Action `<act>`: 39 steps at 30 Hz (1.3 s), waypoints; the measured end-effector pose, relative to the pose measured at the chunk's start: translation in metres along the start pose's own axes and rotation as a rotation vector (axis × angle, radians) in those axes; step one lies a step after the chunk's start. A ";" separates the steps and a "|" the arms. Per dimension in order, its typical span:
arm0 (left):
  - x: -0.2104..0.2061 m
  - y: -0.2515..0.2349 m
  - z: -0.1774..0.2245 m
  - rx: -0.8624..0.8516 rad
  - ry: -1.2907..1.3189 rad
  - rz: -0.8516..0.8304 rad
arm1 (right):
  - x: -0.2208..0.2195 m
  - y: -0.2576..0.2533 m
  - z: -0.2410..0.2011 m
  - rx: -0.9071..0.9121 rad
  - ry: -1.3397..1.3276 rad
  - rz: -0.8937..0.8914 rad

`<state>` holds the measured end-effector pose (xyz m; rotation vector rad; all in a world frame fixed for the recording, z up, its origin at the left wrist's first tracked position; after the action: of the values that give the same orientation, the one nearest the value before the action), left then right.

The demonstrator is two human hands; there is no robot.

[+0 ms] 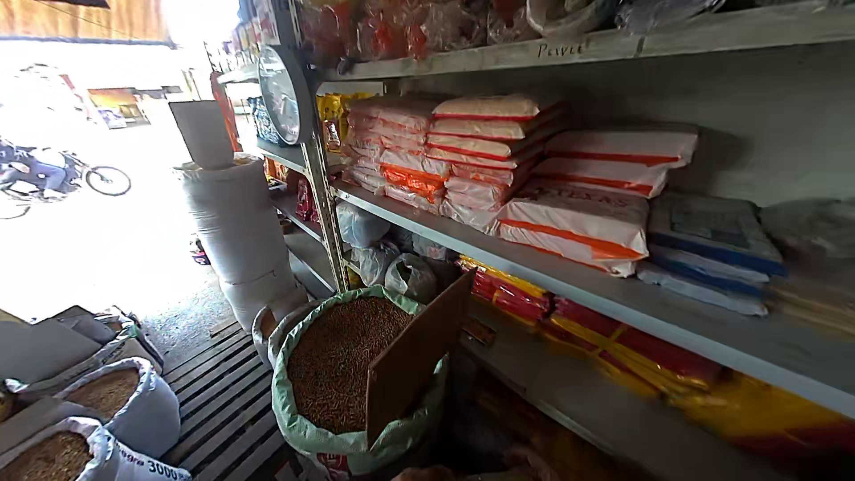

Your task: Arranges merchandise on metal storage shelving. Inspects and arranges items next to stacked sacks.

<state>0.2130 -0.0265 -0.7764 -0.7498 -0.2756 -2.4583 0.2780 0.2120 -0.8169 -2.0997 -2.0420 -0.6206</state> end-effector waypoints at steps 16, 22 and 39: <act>-0.107 -0.100 0.013 0.153 0.501 -0.398 | -0.005 0.116 -0.059 0.174 -0.304 0.233; -0.108 -0.153 0.031 0.357 0.818 -0.104 | 0.063 0.150 -0.020 -0.260 -0.024 0.373; -0.195 -0.179 0.229 -0.398 0.469 -0.603 | 0.122 0.301 0.062 -0.308 -0.022 0.879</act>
<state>0.3519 0.2869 -0.7051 -0.2222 0.2087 -3.2231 0.5841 0.3285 -0.7719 -2.8342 -0.8614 -0.7558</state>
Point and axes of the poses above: each hand's wrist, its own y-axis away from the middle knuckle, its own x-axis out of the back of the hand, z = x × y, the point moved 7 cm from there along -y, towards the middle knuckle, and after that the axes turned 7 degrees about -z, right-handed, at the moved point
